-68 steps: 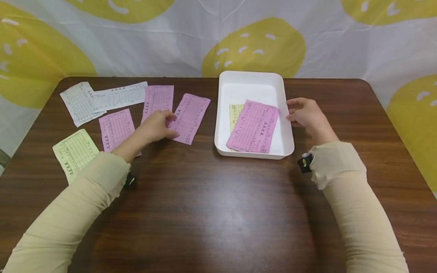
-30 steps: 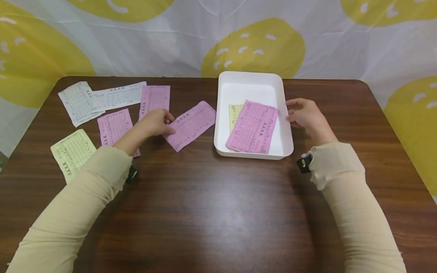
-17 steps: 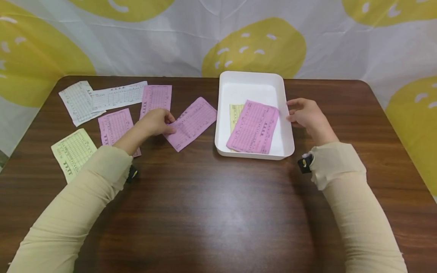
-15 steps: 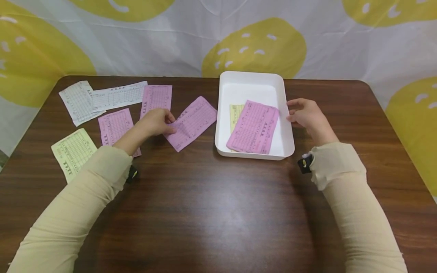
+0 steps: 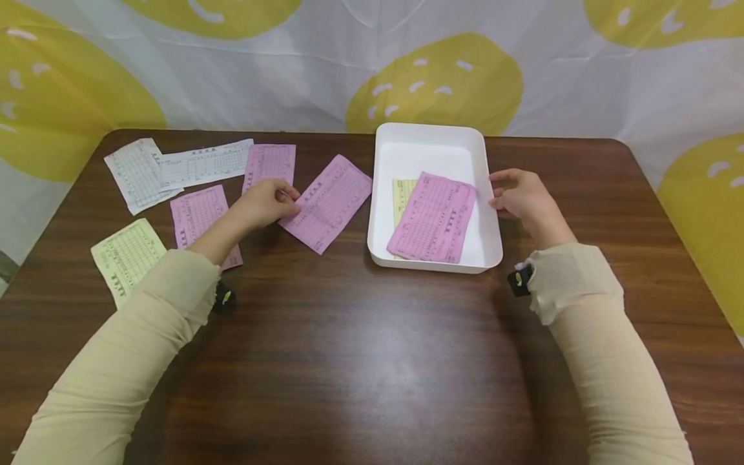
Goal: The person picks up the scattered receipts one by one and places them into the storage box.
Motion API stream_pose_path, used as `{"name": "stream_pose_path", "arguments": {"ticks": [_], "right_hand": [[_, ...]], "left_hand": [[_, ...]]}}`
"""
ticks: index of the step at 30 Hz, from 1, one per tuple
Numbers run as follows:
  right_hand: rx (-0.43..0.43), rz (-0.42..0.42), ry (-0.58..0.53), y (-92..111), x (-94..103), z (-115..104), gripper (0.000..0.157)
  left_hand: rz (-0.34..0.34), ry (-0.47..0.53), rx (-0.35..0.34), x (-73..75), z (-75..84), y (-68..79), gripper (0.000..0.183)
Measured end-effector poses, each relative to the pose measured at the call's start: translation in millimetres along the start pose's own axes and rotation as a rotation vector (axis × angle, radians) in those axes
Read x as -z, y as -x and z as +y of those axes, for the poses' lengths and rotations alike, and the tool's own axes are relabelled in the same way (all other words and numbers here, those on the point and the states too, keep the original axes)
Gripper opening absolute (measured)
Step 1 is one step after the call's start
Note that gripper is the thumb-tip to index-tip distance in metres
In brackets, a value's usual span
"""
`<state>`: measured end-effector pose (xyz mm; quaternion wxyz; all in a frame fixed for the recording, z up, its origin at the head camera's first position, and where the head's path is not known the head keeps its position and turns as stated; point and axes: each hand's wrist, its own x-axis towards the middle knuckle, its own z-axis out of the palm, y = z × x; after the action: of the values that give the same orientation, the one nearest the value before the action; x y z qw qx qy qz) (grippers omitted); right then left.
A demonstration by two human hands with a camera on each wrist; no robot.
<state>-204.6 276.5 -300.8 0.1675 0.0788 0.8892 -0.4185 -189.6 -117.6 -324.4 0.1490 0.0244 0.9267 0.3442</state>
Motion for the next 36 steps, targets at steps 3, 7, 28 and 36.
{"name": "stream_pose_path", "arguments": {"ticks": [3,7,28,36], "right_hand": [[0.005,0.000,-0.007,0,-0.1,0,0.058],[0.014,-0.003,-0.009,0,-0.2,-1,0.058],[0.009,-0.007,-0.023,2,-0.6,-2,0.059],[-0.006,-0.020,-0.050,1,0.2,0,0.060]], "left_hand": [[0.012,0.068,-0.002,2.8,-2.0,-0.1,0.031],[0.003,0.225,0.035,5.6,-3.4,0.7,0.032],[0.155,0.786,0.104,6.1,7.7,8.8,0.037],[0.127,0.879,0.103,-4.4,22.6,12.3,0.036]]}}
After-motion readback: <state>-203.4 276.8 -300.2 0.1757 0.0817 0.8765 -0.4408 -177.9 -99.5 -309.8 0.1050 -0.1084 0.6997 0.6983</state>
